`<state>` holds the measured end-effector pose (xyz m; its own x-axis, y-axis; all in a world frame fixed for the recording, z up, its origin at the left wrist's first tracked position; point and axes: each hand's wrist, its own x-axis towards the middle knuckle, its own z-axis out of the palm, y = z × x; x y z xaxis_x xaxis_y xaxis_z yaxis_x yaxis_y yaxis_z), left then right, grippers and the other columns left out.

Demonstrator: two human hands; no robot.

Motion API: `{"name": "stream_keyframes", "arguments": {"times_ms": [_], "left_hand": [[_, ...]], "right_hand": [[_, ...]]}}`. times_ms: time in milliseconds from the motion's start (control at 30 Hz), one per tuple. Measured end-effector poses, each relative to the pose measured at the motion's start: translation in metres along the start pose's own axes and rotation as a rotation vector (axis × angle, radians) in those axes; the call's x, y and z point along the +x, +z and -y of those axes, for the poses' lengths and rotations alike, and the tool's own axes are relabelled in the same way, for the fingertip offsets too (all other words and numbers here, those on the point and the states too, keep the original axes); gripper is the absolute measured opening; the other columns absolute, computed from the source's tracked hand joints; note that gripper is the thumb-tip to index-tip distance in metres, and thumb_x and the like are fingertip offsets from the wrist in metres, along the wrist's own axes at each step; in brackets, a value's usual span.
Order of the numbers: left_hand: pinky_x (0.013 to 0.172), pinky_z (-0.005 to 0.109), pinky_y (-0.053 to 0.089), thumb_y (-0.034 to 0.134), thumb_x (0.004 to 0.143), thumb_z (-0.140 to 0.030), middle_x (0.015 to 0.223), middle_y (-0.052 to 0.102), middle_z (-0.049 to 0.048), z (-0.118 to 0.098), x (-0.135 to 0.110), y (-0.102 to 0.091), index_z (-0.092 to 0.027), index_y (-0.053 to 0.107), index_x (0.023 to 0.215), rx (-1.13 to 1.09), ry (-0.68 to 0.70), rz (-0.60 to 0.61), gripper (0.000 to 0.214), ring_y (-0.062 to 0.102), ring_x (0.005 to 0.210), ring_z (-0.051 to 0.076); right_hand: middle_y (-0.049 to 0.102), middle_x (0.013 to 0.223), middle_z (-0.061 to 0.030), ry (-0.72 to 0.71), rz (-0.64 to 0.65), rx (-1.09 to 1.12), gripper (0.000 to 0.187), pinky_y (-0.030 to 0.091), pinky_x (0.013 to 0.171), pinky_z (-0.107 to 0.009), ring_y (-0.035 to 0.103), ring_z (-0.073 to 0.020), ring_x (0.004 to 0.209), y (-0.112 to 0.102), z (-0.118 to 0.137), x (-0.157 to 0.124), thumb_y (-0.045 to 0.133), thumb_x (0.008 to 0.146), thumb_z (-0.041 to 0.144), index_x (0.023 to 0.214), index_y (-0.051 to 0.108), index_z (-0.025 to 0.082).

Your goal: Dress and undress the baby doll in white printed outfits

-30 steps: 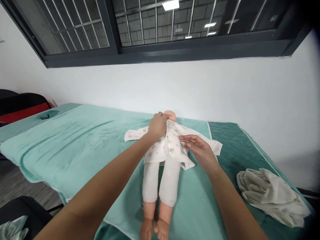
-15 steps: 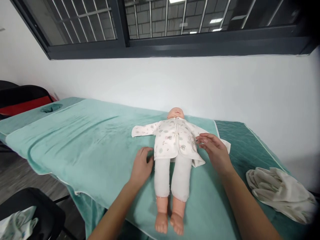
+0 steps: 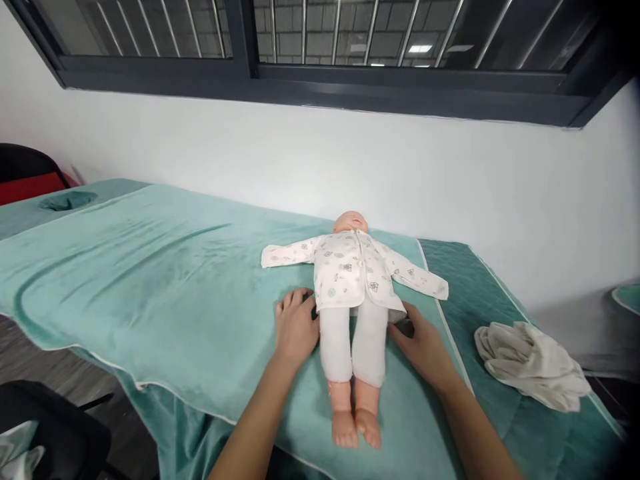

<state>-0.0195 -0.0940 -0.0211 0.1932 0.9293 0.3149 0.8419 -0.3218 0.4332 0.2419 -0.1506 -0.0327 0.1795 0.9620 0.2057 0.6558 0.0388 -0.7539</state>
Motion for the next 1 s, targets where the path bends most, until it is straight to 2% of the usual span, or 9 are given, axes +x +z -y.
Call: {"name": "stream_keyframes", "arguments": {"times_ms": [100, 267, 433, 533, 600, 733, 900, 1000], "left_hand": [[0.092, 0.046, 0.039, 0.054, 0.09, -0.022, 0.122, 0.065, 0.0064, 0.0, -0.003, 0.0, -0.023, 0.068, 0.101, -0.037, 0.029, -0.031, 0.018, 0.054, 0.114, 0.028], [0.093, 0.042, 0.044, 0.052, 0.087, -0.017, 0.11, 0.067, 0.0066, 0.009, -0.01, 0.0, -0.02, 0.065, 0.085, -0.183, -0.005, -0.125, 0.013, 0.056, 0.107, 0.025], [0.098, 0.044, 0.045, 0.051, 0.084, -0.013, 0.117, 0.061, 0.01, 0.012, -0.014, 0.003, -0.02, 0.059, 0.087, -0.235, -0.064, -0.221, 0.011, 0.054, 0.112, 0.027], [0.098, 0.043, 0.045, 0.049, 0.083, -0.009, 0.117, 0.059, 0.009, 0.011, -0.015, 0.003, -0.021, 0.054, 0.094, -0.324, -0.088, -0.251, 0.017, 0.054, 0.114, 0.026], [0.098, 0.042, 0.044, 0.048, 0.082, -0.008, 0.117, 0.059, 0.0079, 0.011, -0.015, 0.002, -0.022, 0.051, 0.097, -0.365, -0.088, -0.257, 0.02, 0.054, 0.115, 0.024], [0.097, 0.041, 0.044, 0.046, 0.082, -0.007, 0.116, 0.059, 0.0077, 0.012, -0.016, 0.002, -0.022, 0.049, 0.096, -0.38, -0.066, -0.239, 0.021, 0.055, 0.114, 0.024], [0.095, 0.04, 0.043, 0.045, 0.081, -0.006, 0.119, 0.06, 0.0069, 0.011, -0.015, 0.0, -0.023, 0.049, 0.095, -0.392, -0.067, -0.197, 0.022, 0.055, 0.113, 0.023], [0.093, 0.04, 0.043, 0.046, 0.081, -0.007, 0.117, 0.061, 0.0066, 0.009, -0.015, -0.002, -0.023, 0.049, 0.091, -0.398, -0.077, -0.188, 0.019, 0.057, 0.109, 0.023]], "right_hand": [[0.069, 0.097, -0.003, 0.001, -0.025, -0.007, 0.043, 0.046, 0.071, -0.032, 0.059, -0.0191, 0.075, 0.0, 0.003, 0.0, 0.059, 0.087, 0.048, 0.122, 0.058, 0.022], [0.061, 0.073, 0.0027, 0.026, -0.133, -0.047, 0.034, 0.042, 0.062, -0.028, 0.054, -0.0163, 0.063, -0.001, -0.004, -0.005, 0.053, 0.091, 0.045, 0.115, 0.058, 0.022], [0.058, 0.069, 0.0045, 0.035, -0.115, -0.197, 0.035, 0.04, 0.06, -0.03, 0.058, -0.0174, 0.061, 0.001, -0.004, -0.009, 0.051, 0.09, 0.039, 0.122, 0.055, 0.025], [0.065, 0.083, 0.0004, 0.023, -0.113, -0.249, 0.039, 0.045, 0.065, -0.032, 0.063, -0.0205, 0.071, 0.002, -0.004, -0.01, 0.05, 0.09, 0.035, 0.128, 0.052, 0.025], [0.066, 0.103, -0.0047, -0.044, -0.127, -0.237, 0.044, 0.049, 0.076, -0.036, 0.065, -0.0234, 0.09, 0.002, -0.006, -0.01, 0.049, 0.089, 0.029, 0.133, 0.049, 0.025], [0.054, 0.135, -0.0103, -0.246, -0.136, -0.183, 0.05, 0.045, 0.102, -0.044, 0.053, -0.0263, 0.124, 0.002, -0.01, -0.009, 0.044, 0.089, 0.018, 0.139, 0.046, 0.026], [0.038, 0.154, -0.0054, -0.397, -0.105, -0.11, 0.055, 0.036, 0.114, -0.05, 0.037, -0.0259, 0.142, 0.001, -0.007, -0.008, 0.043, 0.093, 0.016, 0.146, 0.042, 0.033], [0.039, 0.156, -0.0015, -0.422, -0.081, -0.031, 0.055, 0.033, 0.116, -0.052, 0.035, -0.0258, 0.144, 0.0, -0.002, -0.009, 0.043, 0.095, 0.018, 0.147, 0.043, 0.036]]}}
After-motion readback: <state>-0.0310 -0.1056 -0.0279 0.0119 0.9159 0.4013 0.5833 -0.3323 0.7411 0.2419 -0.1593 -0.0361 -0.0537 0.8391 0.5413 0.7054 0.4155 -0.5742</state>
